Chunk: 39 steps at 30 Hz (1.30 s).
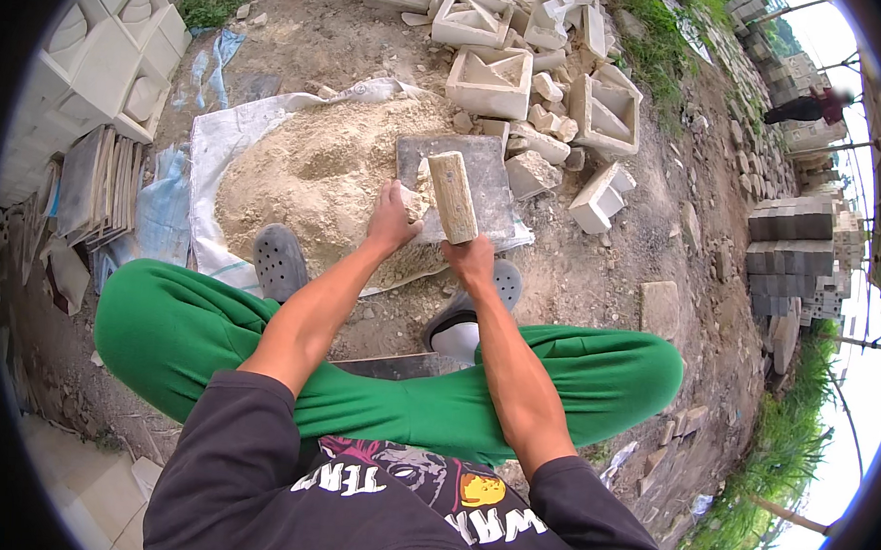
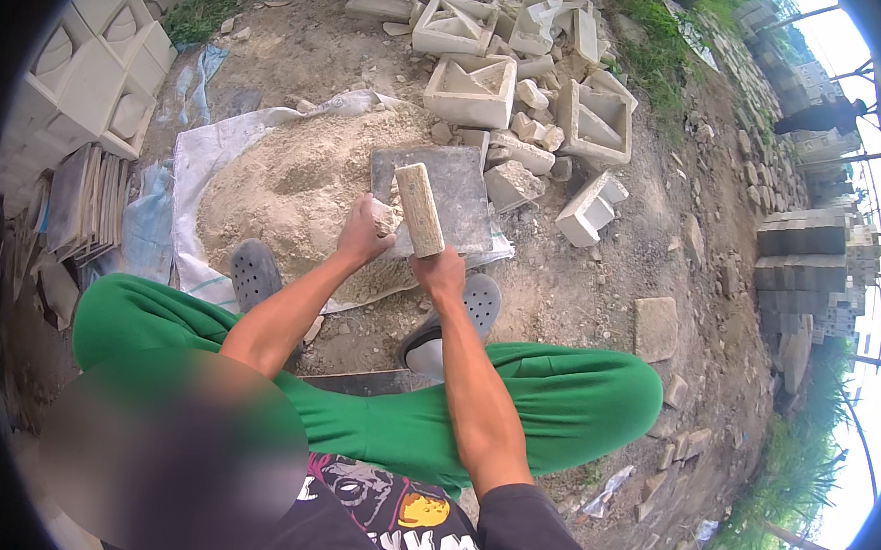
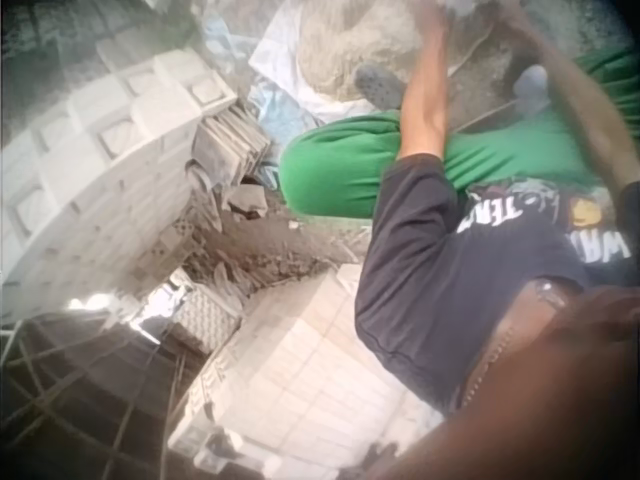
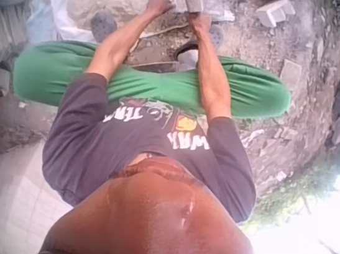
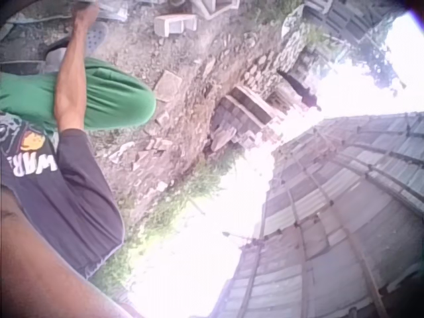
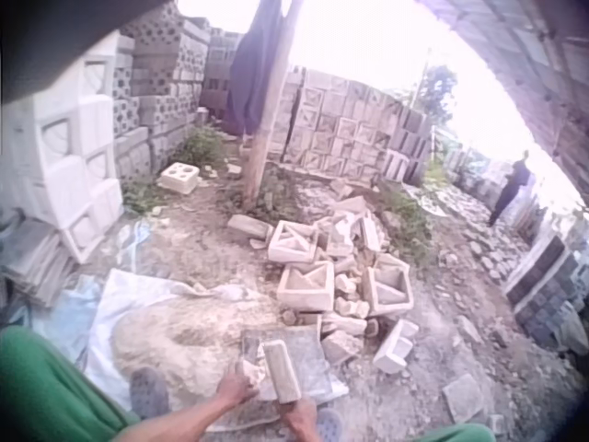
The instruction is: The person sits on the ground and uses a wooden mallet to strike a metal chisel, carving a rectangular stone block placed on a pile of sand. The person repeatedly adjusts the chisel and strikes the stone to shape it.
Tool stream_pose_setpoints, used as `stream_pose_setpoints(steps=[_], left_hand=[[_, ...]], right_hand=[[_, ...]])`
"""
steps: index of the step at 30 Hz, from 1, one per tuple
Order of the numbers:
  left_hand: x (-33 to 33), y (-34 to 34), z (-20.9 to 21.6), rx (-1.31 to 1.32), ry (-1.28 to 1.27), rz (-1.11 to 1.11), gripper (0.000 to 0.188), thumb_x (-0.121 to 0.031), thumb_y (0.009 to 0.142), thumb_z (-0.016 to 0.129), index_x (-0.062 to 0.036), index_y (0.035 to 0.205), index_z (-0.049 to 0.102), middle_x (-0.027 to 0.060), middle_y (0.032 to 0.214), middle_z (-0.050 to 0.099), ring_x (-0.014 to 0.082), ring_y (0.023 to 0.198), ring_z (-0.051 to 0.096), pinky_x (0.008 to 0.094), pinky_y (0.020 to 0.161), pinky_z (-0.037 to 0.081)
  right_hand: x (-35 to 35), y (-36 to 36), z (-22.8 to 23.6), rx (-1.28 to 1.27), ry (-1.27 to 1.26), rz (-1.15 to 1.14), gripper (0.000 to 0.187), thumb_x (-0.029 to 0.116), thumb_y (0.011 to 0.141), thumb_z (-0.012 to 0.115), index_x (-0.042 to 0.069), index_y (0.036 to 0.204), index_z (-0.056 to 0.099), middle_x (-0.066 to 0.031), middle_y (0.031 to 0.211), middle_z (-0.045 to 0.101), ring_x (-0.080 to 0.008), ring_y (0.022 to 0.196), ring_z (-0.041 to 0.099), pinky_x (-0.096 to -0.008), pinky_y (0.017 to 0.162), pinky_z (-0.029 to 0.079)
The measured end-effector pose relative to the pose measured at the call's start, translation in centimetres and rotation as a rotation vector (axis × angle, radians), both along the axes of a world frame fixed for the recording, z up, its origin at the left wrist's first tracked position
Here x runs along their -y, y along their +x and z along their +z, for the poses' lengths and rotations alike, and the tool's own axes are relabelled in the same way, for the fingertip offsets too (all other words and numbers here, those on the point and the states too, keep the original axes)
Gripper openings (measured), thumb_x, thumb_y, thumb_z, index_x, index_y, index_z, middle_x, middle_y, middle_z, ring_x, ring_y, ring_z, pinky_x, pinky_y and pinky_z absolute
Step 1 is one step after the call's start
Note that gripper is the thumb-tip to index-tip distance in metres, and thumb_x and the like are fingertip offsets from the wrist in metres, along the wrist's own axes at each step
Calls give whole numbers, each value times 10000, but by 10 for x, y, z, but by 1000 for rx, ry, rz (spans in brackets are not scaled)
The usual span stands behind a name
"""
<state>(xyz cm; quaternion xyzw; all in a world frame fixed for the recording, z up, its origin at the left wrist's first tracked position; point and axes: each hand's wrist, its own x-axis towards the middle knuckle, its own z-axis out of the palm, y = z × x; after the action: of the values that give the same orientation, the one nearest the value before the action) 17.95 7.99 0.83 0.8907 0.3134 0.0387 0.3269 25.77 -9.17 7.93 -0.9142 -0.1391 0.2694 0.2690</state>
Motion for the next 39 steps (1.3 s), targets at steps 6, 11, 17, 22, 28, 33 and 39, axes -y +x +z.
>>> stream_pose_setpoints(steps=[6, 11, 17, 22, 28, 33, 39], left_hand=[[-5, 1, -15, 43, 38, -46, 998, -388, 760, 819, 71, 1470, 288, 338, 1512, 326, 436, 1432, 320, 439, 1182, 303], [0, 6, -9, 89, -32, 45, 954, -459, 775, 804, 88, 1423, 367, 310, 1426, 453, 409, 1314, 480, 437, 1077, 412], [-24, 12, -46, 188, -586, 558, 764, -436, 812, 773, 38, 1350, 508, 229, 1254, 625, 340, 1176, 602, 416, 1001, 465], [-1, 25, -23, 138, -695, 611, 657, -348, 801, 797, 11, 1292, 548, 186, 1189, 663, 292, 1079, 643, 383, 934, 495], [-6, 15, -32, 149, -668, 629, 584, -319, 791, 807, 8, 1220, 582, 167, 1143, 679, 269, 1012, 656, 368, 884, 506], [4, 7, -31, 125, -682, 576, 539, -283, 796, 813, 7, 1190, 588, 166, 1121, 681, 246, 955, 670, 357, 837, 528], [24, 18, -18, 152, -943, 420, 497, -203, 866, 771, 5, 1249, 532, 135, 1115, 647, 201, 938, 657, 314, 677, 595]], right_hand=[[1, 5, -12, -92, -198, -91, 424, 340, 718, 714, 105, 1071, 736, -232, 974, 727, -384, 983, 700, -473, 855, 542], [3, 5, 12, -40, -11, -115, 413, 347, 711, 712, 108, 1047, 736, -223, 1001, 725, -395, 993, 692, -466, 869, 539], [3, -4, 8, 12, -60, -263, 427, 358, 702, 756, 97, 1039, 725, -193, 1006, 733, -369, 973, 701, -451, 841, 538], [44, 22, -47, 75, 52, -607, 422, 311, 682, 782, 55, 1010, 716, -162, 955, 737, -320, 892, 710, -428, 811, 539], [44, 27, -51, -163, 365, -905, 310, 149, 701, 758, -17, 945, 665, -120, 772, 664, -221, 561, 641, -371, 458, 526], [39, 25, -48, -183, 337, -808, 311, 152, 696, 771, -16, 941, 680, -112, 772, 683, -204, 593, 653, -363, 485, 547], [48, 31, -89, -108, 188, -594, 472, 338, 675, 784, 44, 1040, 726, -153, 982, 747, -305, 924, 709, -408, 848, 532]])
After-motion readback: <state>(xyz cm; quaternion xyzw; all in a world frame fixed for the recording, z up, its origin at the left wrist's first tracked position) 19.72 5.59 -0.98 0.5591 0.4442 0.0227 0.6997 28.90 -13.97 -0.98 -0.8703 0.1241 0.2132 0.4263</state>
